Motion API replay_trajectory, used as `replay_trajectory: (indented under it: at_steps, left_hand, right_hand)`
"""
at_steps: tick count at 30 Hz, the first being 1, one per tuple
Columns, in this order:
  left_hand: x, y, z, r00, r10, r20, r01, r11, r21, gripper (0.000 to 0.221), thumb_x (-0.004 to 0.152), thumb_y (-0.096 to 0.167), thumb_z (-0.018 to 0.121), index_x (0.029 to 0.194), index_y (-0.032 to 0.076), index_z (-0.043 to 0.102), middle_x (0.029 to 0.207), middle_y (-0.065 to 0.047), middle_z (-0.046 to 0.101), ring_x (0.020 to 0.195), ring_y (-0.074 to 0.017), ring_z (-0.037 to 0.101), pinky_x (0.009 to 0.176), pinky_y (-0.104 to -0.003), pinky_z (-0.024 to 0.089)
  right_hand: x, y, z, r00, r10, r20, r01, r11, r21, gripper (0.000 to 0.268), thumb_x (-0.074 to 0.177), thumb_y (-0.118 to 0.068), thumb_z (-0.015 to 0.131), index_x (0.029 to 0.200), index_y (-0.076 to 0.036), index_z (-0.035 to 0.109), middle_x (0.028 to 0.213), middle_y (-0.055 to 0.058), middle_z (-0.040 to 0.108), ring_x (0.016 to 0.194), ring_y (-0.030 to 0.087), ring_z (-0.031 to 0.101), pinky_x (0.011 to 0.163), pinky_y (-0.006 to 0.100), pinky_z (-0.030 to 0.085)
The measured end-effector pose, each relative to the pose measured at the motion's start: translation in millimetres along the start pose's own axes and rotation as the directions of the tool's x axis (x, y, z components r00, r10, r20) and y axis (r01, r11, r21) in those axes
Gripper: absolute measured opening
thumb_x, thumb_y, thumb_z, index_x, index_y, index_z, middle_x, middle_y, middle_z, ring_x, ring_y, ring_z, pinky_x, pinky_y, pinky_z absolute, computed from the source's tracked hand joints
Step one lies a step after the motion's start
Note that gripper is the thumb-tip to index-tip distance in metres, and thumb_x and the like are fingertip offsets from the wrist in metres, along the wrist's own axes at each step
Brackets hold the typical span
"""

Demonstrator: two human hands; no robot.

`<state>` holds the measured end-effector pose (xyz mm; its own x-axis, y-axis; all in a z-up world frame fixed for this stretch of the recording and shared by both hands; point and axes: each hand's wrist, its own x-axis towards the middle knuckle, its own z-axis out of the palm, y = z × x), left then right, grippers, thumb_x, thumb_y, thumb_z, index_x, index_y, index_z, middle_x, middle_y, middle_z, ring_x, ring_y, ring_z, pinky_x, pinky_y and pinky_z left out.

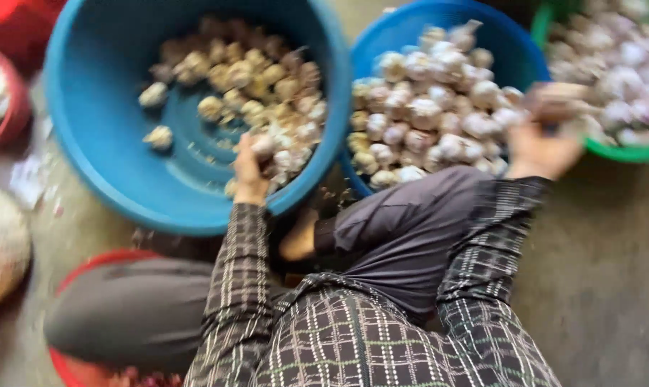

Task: Sorting and peeling garlic bulbs by hand to remove dry outer skins and organize them into baskets.

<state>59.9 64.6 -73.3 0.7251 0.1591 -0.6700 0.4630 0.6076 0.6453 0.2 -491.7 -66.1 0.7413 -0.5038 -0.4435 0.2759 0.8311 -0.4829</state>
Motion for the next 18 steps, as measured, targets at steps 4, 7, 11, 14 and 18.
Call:
replay_trajectory:
  at_steps: [4, 7, 11, 14, 18]
  left_hand:
    - [2.8, -14.0, -1.3, 0.948, 0.256, 0.186, -0.279, 0.954, 0.110, 0.040, 0.101, 0.040, 0.043, 0.107, 0.007, 0.065, 0.094, -0.007, 0.070, 0.077, -0.0161, 0.064, 0.066, -0.026, 0.049]
    - [6.6, -22.0, 4.8, 0.845, 0.462, 0.270, -0.533, 0.772, 0.347, 0.046, 0.104, 0.039, 0.033, 0.105, 0.014, 0.071, 0.109, -0.008, 0.070, 0.105, -0.0210, 0.061, 0.098, -0.029, 0.046]
    - [-16.8, -6.8, 18.3, 0.650, 0.608, 0.455, -0.746, 0.397, 0.534, 0.043, 0.103, 0.035, 0.029, 0.099, 0.019, 0.069, 0.099, -0.007, 0.070, 0.103, -0.0258, 0.066, 0.101, -0.033, 0.048]
    - [-51.2, 17.5, 27.8, 0.754, 0.517, 0.405, -0.613, 0.331, 0.717, 0.033, 0.101, 0.044, 0.035, 0.102, 0.031, 0.065, 0.081, -0.004, 0.068, 0.089, -0.0305, 0.068, 0.089, -0.042, 0.052]
    - [-66.0, 28.0, 27.4, 0.759, 0.486, 0.433, -0.639, 0.428, 0.639, 0.026, 0.100, 0.028, 0.043, 0.102, 0.020, 0.068, 0.082, -0.013, 0.070, 0.086, -0.0326, 0.069, 0.085, -0.044, 0.053]
  right_hand:
    - [-49.6, 42.6, 103.1, 0.926, -0.167, 0.338, 0.123, 0.981, 0.148, 0.048, 0.099, -0.036, 0.054, 0.133, -0.002, 0.048, 0.120, 0.015, 0.061, 0.103, 0.024, 0.059, 0.088, 0.036, 0.050]
    - [-140.6, 138.4, 170.4, 0.808, 0.041, 0.587, 0.423, 0.653, -0.628, 0.016, 0.100, -0.014, 0.069, 0.113, -0.007, 0.063, 0.101, 0.008, 0.069, 0.085, 0.016, 0.067, 0.070, 0.026, 0.053]
    - [-191.4, 265.1, 157.8, 0.456, 0.300, 0.838, 0.778, 0.323, -0.539, 0.067, 0.078, -0.024, 0.093, 0.139, -0.015, 0.064, 0.123, 0.010, 0.058, 0.090, 0.030, 0.071, 0.071, 0.038, 0.063]
    - [-192.4, 304.6, 134.2, 0.537, 0.244, 0.807, 0.695, 0.414, -0.588, 0.057, 0.082, -0.021, 0.091, 0.134, -0.020, 0.068, 0.122, 0.004, 0.055, 0.085, 0.020, 0.071, 0.075, 0.030, 0.062]
    - [-185.8, 301.9, 128.1, 0.575, 0.294, 0.764, 0.523, 0.586, -0.619, 0.050, 0.092, -0.014, 0.082, 0.138, -0.013, 0.064, 0.113, 0.004, 0.058, 0.085, 0.016, 0.074, 0.078, 0.028, 0.062]
